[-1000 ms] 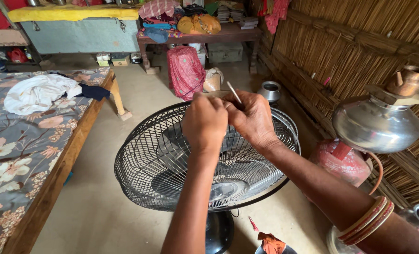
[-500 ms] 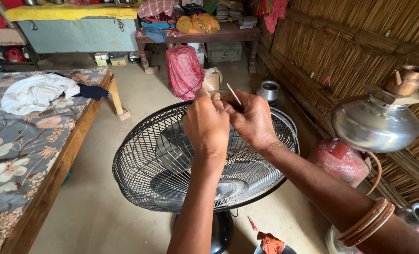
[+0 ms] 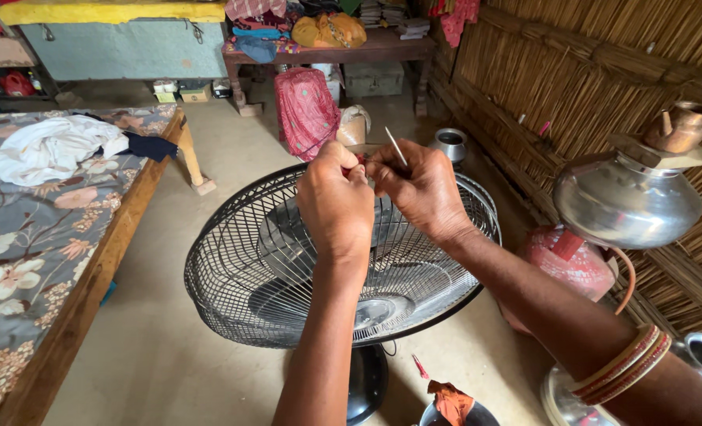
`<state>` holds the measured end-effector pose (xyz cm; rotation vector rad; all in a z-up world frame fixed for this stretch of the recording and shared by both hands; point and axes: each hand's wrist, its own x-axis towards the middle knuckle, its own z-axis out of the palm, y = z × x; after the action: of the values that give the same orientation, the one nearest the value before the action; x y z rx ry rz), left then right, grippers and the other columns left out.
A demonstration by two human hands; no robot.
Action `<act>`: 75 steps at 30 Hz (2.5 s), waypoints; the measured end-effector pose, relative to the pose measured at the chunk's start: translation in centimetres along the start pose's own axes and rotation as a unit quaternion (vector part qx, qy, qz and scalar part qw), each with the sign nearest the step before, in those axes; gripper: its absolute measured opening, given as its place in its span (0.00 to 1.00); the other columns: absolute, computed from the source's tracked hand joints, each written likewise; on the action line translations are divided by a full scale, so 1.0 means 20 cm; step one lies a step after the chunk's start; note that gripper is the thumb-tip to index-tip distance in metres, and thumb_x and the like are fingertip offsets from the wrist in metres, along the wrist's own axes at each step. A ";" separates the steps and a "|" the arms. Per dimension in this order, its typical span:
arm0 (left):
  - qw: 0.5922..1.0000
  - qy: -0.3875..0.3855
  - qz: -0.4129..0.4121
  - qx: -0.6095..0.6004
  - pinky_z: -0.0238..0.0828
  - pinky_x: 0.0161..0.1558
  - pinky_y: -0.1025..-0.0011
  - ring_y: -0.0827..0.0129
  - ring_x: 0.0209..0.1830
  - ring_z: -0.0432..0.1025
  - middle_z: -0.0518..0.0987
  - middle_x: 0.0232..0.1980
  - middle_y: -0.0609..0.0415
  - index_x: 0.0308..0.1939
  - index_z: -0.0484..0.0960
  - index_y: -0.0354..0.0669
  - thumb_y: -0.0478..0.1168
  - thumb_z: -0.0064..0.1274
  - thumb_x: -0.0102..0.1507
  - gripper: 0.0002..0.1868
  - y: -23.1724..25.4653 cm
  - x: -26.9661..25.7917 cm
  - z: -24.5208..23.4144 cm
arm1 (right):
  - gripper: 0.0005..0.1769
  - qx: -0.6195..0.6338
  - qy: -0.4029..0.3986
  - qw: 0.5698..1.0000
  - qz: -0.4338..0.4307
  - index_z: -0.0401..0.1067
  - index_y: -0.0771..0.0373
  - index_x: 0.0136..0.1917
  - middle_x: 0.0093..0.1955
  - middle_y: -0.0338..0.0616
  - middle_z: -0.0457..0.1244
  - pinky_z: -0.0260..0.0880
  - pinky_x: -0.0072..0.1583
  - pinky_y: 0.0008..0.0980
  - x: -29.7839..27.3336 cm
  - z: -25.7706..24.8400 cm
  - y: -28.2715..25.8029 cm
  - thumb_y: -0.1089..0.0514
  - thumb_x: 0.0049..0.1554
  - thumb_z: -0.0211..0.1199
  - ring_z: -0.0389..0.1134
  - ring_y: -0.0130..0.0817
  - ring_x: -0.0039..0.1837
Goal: The person uses a thin metal tool to adjust and secure the front grille of a standing fan. They manipulate the tool around the grille's edge and a red fabric piece, then reposition the grille on the fan.
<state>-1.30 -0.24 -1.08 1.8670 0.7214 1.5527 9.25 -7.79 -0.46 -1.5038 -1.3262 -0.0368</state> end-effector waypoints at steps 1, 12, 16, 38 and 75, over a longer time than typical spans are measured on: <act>1.000 0.009 0.011 -0.007 0.75 0.34 0.60 0.56 0.31 0.80 0.81 0.30 0.50 0.29 0.76 0.39 0.29 0.61 0.55 0.08 0.00 -0.01 0.00 | 0.04 -0.001 0.003 1.000 -0.001 0.74 0.68 0.46 0.37 0.41 0.69 0.72 0.41 0.26 0.00 0.00 0.00 0.63 0.60 0.63 0.69 0.22 0.38; 0.993 0.045 0.096 0.056 0.76 0.38 0.55 0.49 0.39 0.79 0.81 0.41 0.42 0.38 0.78 0.36 0.26 0.58 0.57 0.07 0.02 -0.04 -0.01 | 0.14 -0.171 0.046 0.984 -0.020 0.74 0.67 0.46 0.34 0.51 0.68 0.67 0.39 0.37 -0.01 0.02 -0.05 0.52 0.59 0.66 0.69 0.37 0.34; 0.992 0.018 0.078 0.102 0.78 0.36 0.57 0.47 0.37 0.81 0.82 0.43 0.38 0.41 0.82 0.34 0.28 0.59 0.58 0.08 0.04 -0.04 -0.03 | 0.15 -0.184 0.052 0.981 -0.037 0.73 0.66 0.47 0.35 0.51 0.68 0.68 0.39 0.40 -0.02 0.03 -0.07 0.50 0.61 0.65 0.71 0.43 0.36; 0.997 0.034 -0.063 -0.040 0.75 0.30 0.62 0.59 0.26 0.82 0.84 0.27 0.47 0.31 0.81 0.37 0.39 0.57 0.63 0.09 0.05 -0.09 0.00 | 0.06 0.021 -0.076 0.995 0.066 0.77 0.66 0.44 0.31 0.35 0.66 0.60 0.29 0.22 0.04 -0.07 -0.04 0.60 0.59 0.65 0.60 0.17 0.29; 0.995 0.077 -0.049 -0.046 0.76 0.27 0.67 0.66 0.23 0.81 0.84 0.27 0.52 0.35 0.86 0.45 0.31 0.59 0.54 0.07 -0.02 -0.03 0.15 | 0.08 -0.060 -0.036 0.948 -0.310 0.77 0.68 0.50 0.48 0.46 0.69 0.71 0.51 0.30 0.05 -0.14 0.08 0.76 0.60 0.66 0.72 0.33 0.49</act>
<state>1.59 -0.71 -2.22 1.6338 0.7844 1.6517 12.39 -8.70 0.14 -1.1372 -1.8391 -0.4748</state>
